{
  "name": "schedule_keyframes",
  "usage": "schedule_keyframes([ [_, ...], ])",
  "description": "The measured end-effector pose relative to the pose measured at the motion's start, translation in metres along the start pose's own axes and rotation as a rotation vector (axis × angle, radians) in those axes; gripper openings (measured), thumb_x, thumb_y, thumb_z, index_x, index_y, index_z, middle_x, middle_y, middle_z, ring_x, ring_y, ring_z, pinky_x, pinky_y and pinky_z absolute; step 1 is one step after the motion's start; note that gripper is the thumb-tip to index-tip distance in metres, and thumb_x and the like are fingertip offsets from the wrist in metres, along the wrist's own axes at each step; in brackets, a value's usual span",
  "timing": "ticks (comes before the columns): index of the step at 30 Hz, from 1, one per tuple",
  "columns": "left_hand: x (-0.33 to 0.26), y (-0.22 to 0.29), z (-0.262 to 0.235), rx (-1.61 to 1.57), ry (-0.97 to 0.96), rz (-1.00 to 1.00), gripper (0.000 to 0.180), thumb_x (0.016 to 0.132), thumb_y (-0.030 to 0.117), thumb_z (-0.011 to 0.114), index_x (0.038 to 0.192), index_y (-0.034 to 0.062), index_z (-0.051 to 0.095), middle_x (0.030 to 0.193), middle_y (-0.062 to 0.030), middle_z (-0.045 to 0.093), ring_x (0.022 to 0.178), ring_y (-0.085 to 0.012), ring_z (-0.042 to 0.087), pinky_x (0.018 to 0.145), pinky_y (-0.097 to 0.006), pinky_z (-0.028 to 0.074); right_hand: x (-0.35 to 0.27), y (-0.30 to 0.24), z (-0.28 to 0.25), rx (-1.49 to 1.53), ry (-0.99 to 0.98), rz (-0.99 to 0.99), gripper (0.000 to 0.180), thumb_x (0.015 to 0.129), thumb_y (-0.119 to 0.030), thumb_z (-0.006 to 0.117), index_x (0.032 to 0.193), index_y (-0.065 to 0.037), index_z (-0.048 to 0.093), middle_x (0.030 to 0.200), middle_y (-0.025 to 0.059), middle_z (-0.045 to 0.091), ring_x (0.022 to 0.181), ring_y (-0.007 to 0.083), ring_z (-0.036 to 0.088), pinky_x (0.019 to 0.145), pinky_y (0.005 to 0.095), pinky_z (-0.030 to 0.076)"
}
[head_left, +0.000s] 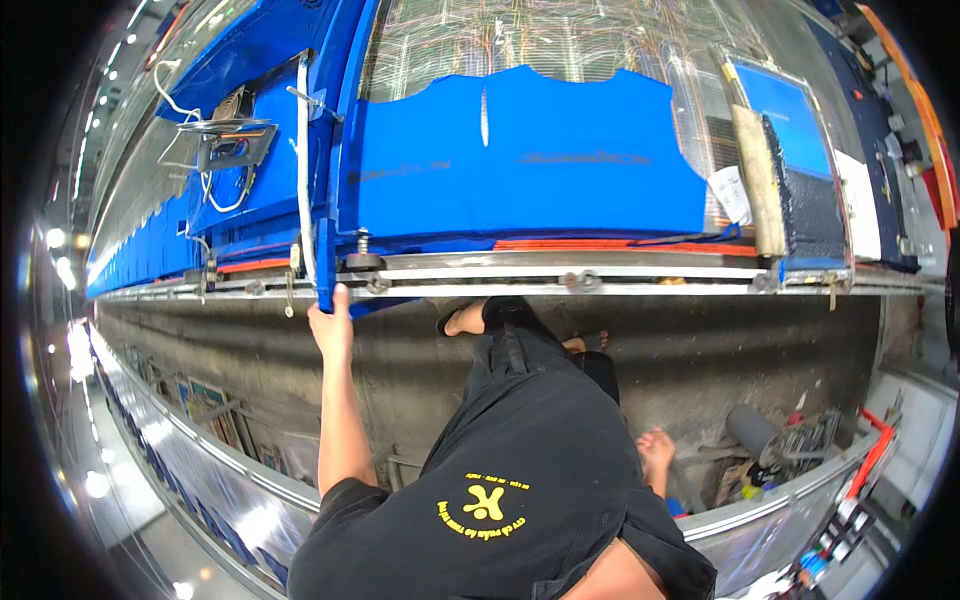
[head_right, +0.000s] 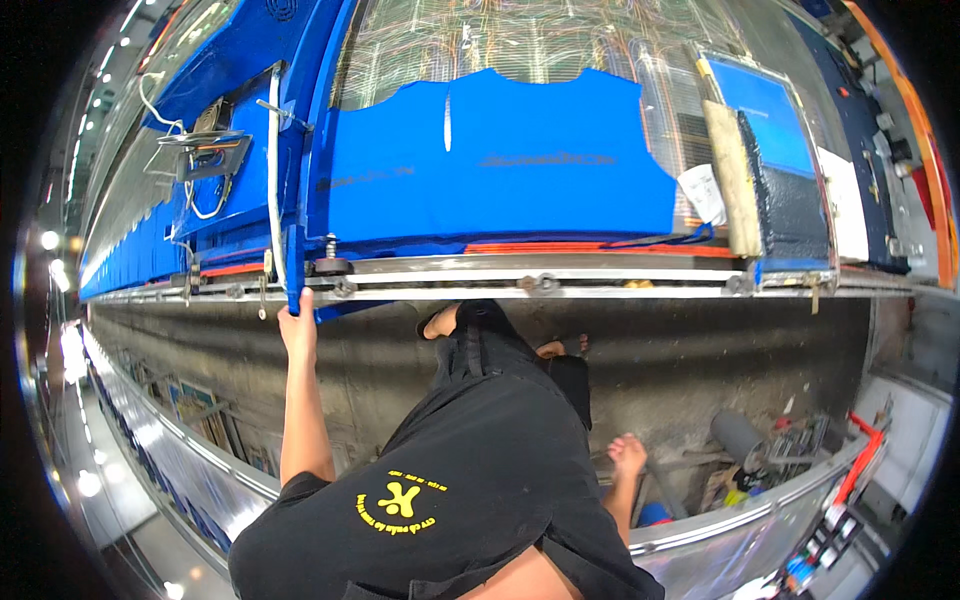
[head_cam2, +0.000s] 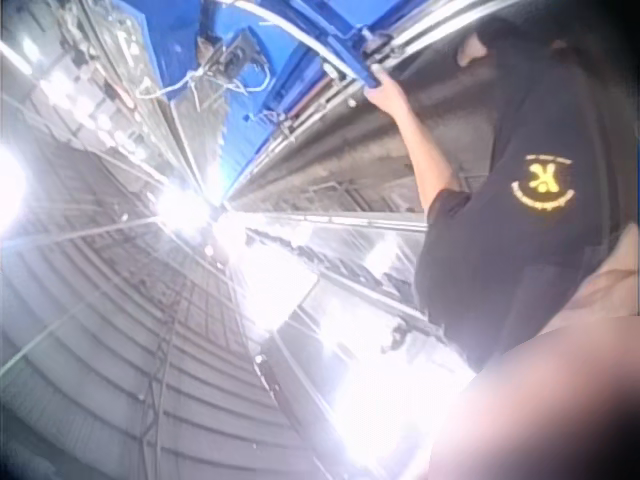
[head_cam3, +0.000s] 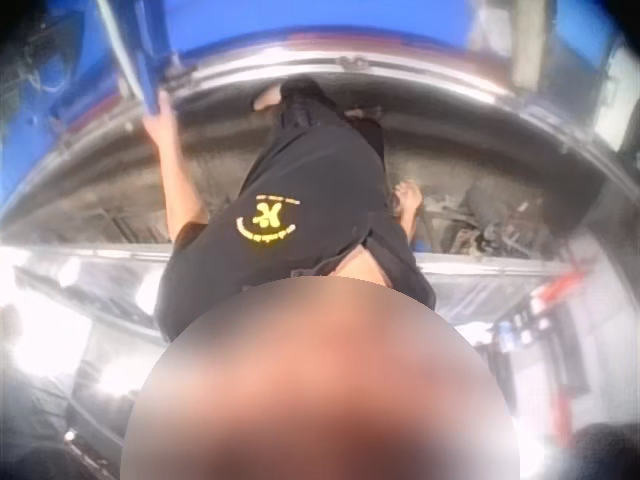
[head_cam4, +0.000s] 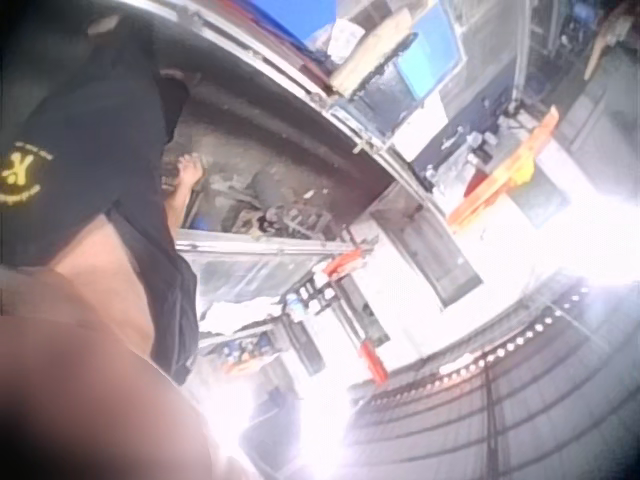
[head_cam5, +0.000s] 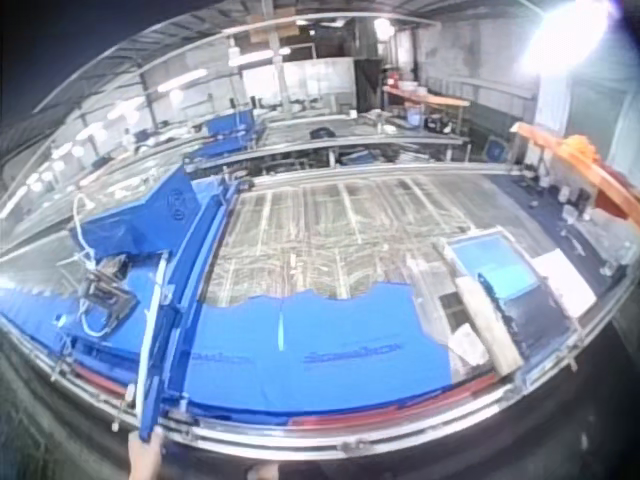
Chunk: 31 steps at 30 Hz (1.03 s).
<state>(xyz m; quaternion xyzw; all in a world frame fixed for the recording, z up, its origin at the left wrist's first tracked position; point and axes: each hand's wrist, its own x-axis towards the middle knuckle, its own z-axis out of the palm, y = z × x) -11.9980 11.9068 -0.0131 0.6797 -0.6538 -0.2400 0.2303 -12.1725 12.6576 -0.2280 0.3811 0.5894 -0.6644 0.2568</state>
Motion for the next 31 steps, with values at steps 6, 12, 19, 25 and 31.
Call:
schedule_keyframes([
  [6, 0.018, -0.04, 0.018, -0.033, 0.211, -0.153, 0.078, 0.097, 0.069, 0.063, 0.07, -0.0036, 0.061, 0.064, -0.0055, 0.057, 0.066, -0.0189, 0.051, 0.066, -0.042, 0.046, 0.084, -0.373, -0.086, -0.219, 0.217, -0.842, 0.027, 0.108, -0.035, 0.063, 0.1, -0.01, 0.065, 0.081, 0.0035, 0.067, 0.069, 0.0119, 0.063, 0.06, 0.0263, 0.052],
  [12, 0.005, -0.027, 0.03, 0.032, 0.302, -0.208, 0.082, 0.099, 0.071, 0.054, 0.074, -0.0054, 0.068, 0.07, -0.0088, 0.064, 0.069, -0.0233, 0.055, 0.072, -0.042, 0.047, 0.074, -0.628, -0.043, -0.475, 0.429, -1.069, 0.043, 0.112, -0.036, 0.057, 0.134, 0.0, 0.067, 0.108, 0.0112, 0.075, 0.092, 0.0174, 0.073, 0.083, 0.0309, 0.06],
  [19, -0.001, -0.017, 0.039, 0.21, 0.244, -0.33, 0.091, 0.101, 0.074, 0.043, 0.115, -0.01, 0.075, 0.102, -0.0243, 0.076, 0.099, -0.0366, 0.071, 0.092, -0.047, 0.051, 0.111, -0.696, -0.011, -0.476, 0.228, -1.005, 0.038, 0.113, -0.029, 0.058, 0.134, 0.002, 0.066, 0.109, 0.0108, 0.074, 0.092, 0.015, 0.071, 0.084, 0.0288, 0.059],
  [25, -0.054, 0.001, 0.04, 0.167, 0.199, -0.425, 0.087, 0.104, 0.07, 0.039, 0.11, -0.0097, 0.072, 0.106, -0.0284, 0.073, 0.101, -0.0408, 0.068, 0.096, -0.048, 0.048, 0.179, -0.745, 0.017, -0.475, 0.125, -0.96, 0.042, 0.112, -0.032, 0.059, 0.135, 0.002, 0.064, 0.112, 0.0118, 0.074, 0.094, 0.0156, 0.071, 0.085, 0.0295, 0.058],
  [31, -0.071, 0.023, 0.086, 0.105, 0.164, -0.431, 0.089, 0.104, 0.07, 0.039, 0.126, -0.0106, 0.068, 0.121, -0.0304, 0.072, 0.118, -0.0413, 0.066, 0.106, -0.049, 0.045, 0.224, -0.799, 0.052, -0.538, 0.077, -0.99, 0.042, 0.111, -0.031, 0.061, 0.14, -0.001, 0.064, 0.117, 0.0128, 0.073, 0.097, 0.0175, 0.071, 0.089, 0.0299, 0.058],
])
